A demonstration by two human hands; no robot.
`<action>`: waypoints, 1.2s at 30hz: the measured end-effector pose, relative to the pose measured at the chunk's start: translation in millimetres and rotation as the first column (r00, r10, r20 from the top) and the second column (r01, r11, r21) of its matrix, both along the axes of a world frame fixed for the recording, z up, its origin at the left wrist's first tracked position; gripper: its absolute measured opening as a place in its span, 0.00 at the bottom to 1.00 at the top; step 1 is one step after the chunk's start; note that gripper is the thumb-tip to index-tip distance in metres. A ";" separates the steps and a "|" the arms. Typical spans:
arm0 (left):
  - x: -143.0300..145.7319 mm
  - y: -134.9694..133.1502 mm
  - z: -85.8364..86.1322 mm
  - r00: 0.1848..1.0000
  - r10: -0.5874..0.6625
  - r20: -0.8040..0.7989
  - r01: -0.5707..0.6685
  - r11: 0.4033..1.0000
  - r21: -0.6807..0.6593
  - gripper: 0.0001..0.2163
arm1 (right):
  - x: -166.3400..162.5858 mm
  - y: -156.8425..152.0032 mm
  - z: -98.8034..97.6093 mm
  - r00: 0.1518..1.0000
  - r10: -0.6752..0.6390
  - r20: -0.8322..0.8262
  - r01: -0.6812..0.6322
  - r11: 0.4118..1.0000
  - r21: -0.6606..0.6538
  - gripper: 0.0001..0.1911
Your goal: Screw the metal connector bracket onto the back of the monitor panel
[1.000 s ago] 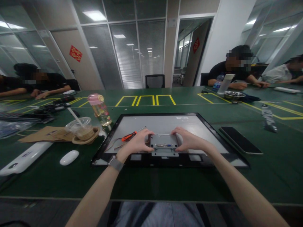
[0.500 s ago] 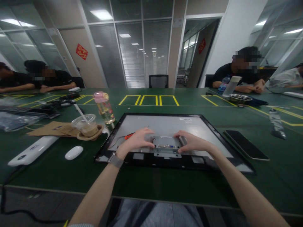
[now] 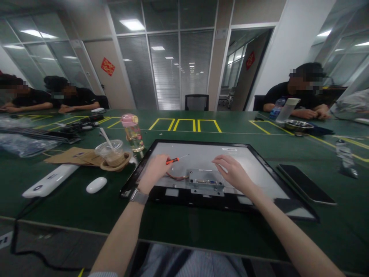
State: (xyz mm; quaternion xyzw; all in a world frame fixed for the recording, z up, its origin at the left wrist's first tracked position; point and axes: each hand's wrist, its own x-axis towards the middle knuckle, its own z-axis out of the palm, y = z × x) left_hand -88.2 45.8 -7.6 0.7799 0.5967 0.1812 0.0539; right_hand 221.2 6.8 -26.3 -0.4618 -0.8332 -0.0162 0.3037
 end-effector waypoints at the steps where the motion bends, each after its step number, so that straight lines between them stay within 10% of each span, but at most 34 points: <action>1: 9.1 -1.9 0.2 0.996 -0.063 0.056 0.059 0.996 0.071 0.06 | -6.9 -3.1 0.4 1.000 0.016 0.022 -0.016 1.000 0.025 0.17; 8: 75.5 -37.2 -10.4 0.826 -0.483 0.289 0.382 0.858 0.343 0.06 | -36.0 -13.8 -5.8 0.990 0.127 0.058 -0.135 0.979 0.152 0.24; 15: 78.7 -43.2 -18.3 0.758 -0.536 0.372 0.390 0.829 0.400 0.12 | -21.2 -17.1 -3.1 0.973 -0.013 -0.229 0.048 0.988 0.148 0.14; 18: 72.4 -44.4 -17.3 0.732 -0.605 0.312 0.519 0.793 0.321 0.12 | -13.6 -14.8 6.4 0.771 -0.172 -0.613 0.307 0.944 0.121 0.13; 24: 77.5 -56.1 -21.1 0.670 -0.743 0.002 0.736 0.664 0.134 0.13 | 7.1 3.5 15.8 0.325 -0.042 -0.945 0.333 0.940 0.072 0.25; 36: 84.5 -59.3 -27.7 0.653 -0.724 -0.222 0.754 0.649 0.100 0.15 | 11.2 7.7 15.7 0.215 -0.063 -0.975 0.273 0.962 -0.002 0.25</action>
